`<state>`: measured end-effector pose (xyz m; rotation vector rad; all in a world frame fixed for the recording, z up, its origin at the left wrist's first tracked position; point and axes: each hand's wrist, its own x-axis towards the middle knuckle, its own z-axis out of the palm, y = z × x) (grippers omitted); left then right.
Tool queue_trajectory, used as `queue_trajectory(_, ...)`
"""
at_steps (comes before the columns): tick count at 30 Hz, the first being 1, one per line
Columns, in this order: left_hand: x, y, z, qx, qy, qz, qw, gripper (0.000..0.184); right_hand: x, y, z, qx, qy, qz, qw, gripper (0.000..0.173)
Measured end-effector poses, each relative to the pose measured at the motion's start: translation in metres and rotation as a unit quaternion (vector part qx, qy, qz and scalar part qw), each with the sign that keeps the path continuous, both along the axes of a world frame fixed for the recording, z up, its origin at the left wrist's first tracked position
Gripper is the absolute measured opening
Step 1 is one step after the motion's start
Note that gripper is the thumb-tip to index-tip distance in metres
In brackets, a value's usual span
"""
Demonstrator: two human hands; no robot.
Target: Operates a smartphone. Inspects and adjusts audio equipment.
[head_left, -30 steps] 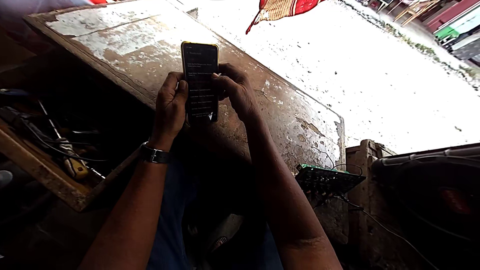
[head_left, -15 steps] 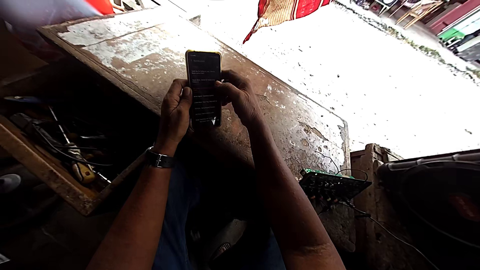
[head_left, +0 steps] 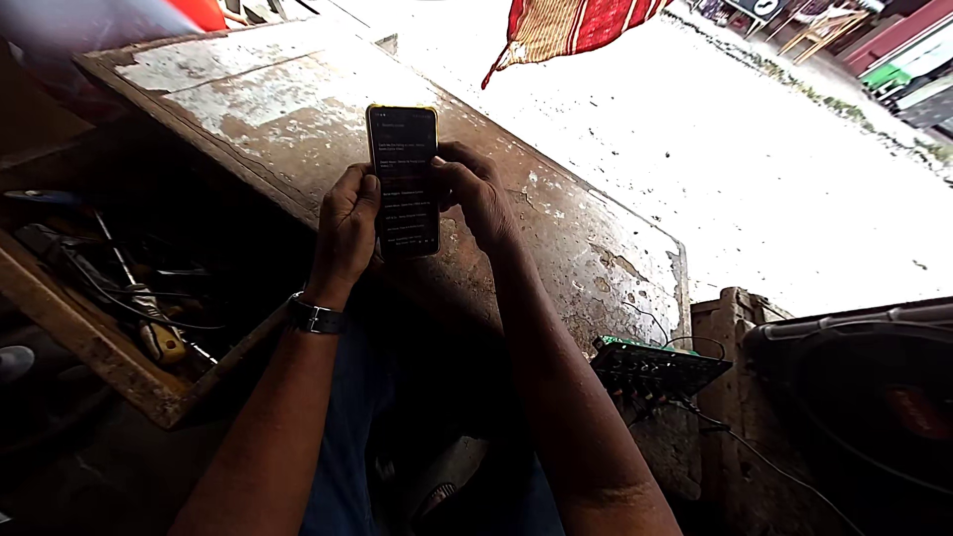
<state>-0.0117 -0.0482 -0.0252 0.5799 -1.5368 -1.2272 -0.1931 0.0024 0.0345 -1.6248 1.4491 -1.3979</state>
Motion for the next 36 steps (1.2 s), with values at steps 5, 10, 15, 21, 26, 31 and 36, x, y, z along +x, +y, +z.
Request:
queue_trajectory(5,0.000,0.001,0.000,-0.007,-0.004,0.009,1.000,0.032,-0.002,-0.002,-0.002,-0.013,0.004,-0.003,1.000,0.039)
queue_trajectory(10,0.000,0.001,0.000,0.012,0.019,-0.002,1.000,0.031,-0.002,-0.004,-0.006,-0.036,0.001,-0.007,0.999,0.045)
queue_trajectory(15,0.000,-0.001,0.000,0.018,0.054,-0.019,0.998,0.031,0.006,0.000,-0.005,-0.020,-0.028,-0.028,0.999,0.040)
queue_trajectory(21,0.003,0.006,0.008,0.017,0.113,-0.042,0.993,0.031,0.027,0.024,-0.002,0.029,-0.172,-0.045,0.984,0.041)
queue_trajectory(26,0.014,0.031,0.035,0.009,0.107,-0.152,0.983,0.032,0.059,0.085,0.009,-0.034,-0.192,-0.115,0.974,0.040)
queue_trajectory(31,0.037,0.088,0.069,-0.003,0.046,-0.313,0.949,0.031,0.098,0.193,0.022,-0.074,-0.216,-0.186,0.956,0.034)
queue_trajectory(36,0.063,0.180,0.054,0.045,-0.014,-0.389,0.920,0.034,0.122,0.298,0.004,-0.042,-0.244,-0.239,0.939,0.037)
